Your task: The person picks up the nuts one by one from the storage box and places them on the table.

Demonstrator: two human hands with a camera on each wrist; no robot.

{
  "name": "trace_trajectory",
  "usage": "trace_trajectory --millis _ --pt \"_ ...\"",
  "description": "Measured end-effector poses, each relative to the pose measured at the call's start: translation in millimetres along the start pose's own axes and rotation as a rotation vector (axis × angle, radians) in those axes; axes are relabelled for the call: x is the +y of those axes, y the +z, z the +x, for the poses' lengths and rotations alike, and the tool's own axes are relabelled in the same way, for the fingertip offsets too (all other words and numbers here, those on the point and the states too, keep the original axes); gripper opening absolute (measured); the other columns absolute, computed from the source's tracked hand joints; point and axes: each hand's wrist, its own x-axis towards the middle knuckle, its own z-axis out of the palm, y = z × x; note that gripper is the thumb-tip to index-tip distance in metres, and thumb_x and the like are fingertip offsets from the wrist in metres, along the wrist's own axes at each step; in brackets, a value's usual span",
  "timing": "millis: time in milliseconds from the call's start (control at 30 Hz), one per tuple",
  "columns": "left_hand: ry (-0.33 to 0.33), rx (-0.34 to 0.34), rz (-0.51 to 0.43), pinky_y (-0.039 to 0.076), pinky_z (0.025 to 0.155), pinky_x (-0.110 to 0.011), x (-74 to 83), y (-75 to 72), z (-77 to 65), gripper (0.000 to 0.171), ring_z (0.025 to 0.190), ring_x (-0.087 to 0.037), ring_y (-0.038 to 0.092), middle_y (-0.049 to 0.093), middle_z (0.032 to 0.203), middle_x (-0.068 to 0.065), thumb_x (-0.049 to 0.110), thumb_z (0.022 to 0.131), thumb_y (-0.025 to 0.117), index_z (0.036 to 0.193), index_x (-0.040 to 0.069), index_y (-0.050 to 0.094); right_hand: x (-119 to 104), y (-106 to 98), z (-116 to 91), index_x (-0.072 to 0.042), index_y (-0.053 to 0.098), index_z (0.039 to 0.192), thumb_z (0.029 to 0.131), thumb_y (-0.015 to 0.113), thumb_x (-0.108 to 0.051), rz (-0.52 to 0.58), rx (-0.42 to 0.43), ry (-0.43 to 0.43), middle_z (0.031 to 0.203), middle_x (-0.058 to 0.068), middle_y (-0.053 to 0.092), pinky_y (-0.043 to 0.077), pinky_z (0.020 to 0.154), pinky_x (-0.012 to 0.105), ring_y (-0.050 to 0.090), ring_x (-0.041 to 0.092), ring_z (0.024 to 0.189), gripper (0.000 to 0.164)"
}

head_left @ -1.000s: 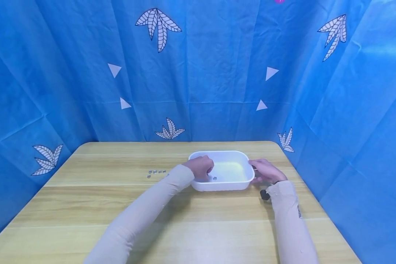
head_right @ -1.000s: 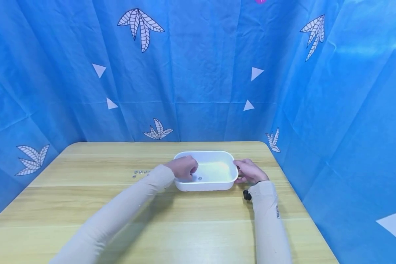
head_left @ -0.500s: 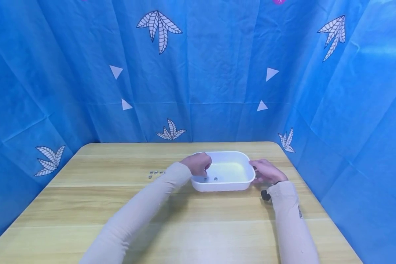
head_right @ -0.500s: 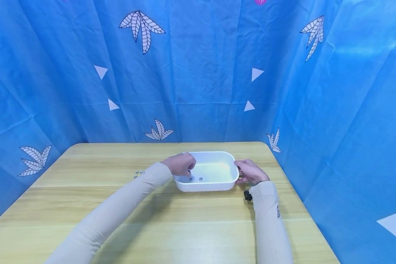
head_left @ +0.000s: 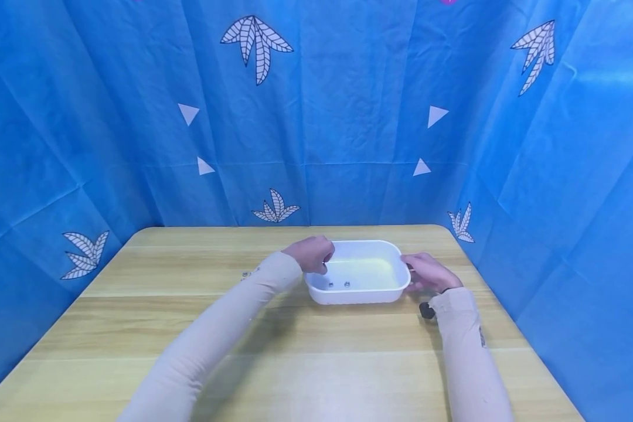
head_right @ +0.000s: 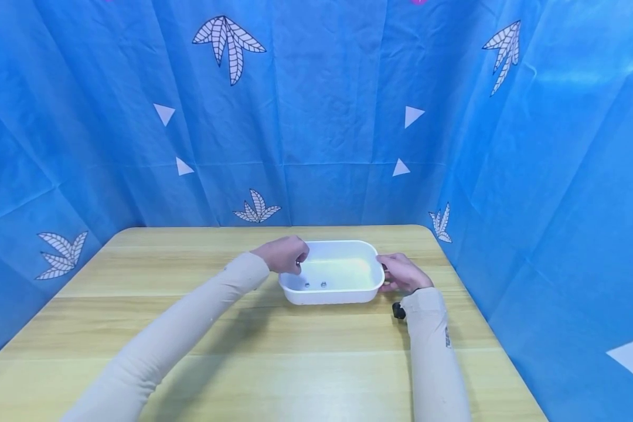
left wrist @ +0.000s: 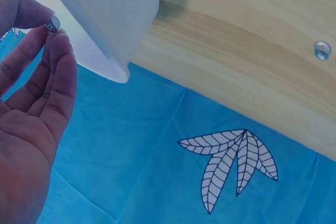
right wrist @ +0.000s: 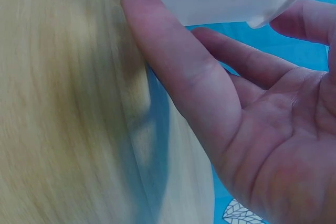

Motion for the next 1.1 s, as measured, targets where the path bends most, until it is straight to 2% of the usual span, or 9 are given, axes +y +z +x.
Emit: trace_trajectory --millis 333,667,967,1100 --pt "-0.008 0.004 -0.004 0.051 0.068 -0.024 -8.2 -5.3 -5.6 0.017 0.072 -0.013 0.057 0.064 0.076 0.001 0.007 0.082 0.082 0.08 0.012 0.065 2 -1 1 0.01 0.05 0.143 0.111 0.038 -0.027 0.006 0.016 0.0 0.121 0.016 0.065 0.062 0.09 0.042 0.067 0.021 0.103 0.05" --pt "-0.005 0.031 -0.004 0.051 0.067 -0.025 -15.2 -10.3 -15.0 0.019 0.071 -0.013 0.056 0.064 0.076 0.001 0.005 0.081 0.083 0.078 0.011 0.064 5 -1 3 0.01 0.049 0.144 0.111 0.038 -0.027 0.0 0.022 -0.006 0.122 0.017 0.066 0.063 0.088 0.042 0.068 0.019 0.1 0.051" --pt "-0.048 0.025 -0.022 0.052 0.068 -0.026 -28.9 -10.5 -25.2 0.016 0.072 -0.014 0.057 0.067 0.078 -0.001 0.005 0.081 0.082 0.08 0.01 0.067 3 0 3 0.01 0.048 0.145 0.111 0.038 -0.028 -0.002 0.02 -0.008 0.126 0.02 0.065 0.063 0.088 0.042 0.068 0.02 0.102 0.052" --pt "-0.036 0.038 -0.03 0.052 0.066 -0.024 -36.8 -8.8 -28.7 0.013 0.071 -0.014 0.057 0.067 0.078 -0.001 0.005 0.08 0.08 0.081 0.01 0.068 3 0 2 0.01 0.048 0.145 0.111 0.038 -0.028 0.007 0.019 -0.009 0.126 0.02 0.065 0.063 0.089 0.042 0.069 0.02 0.102 0.052"
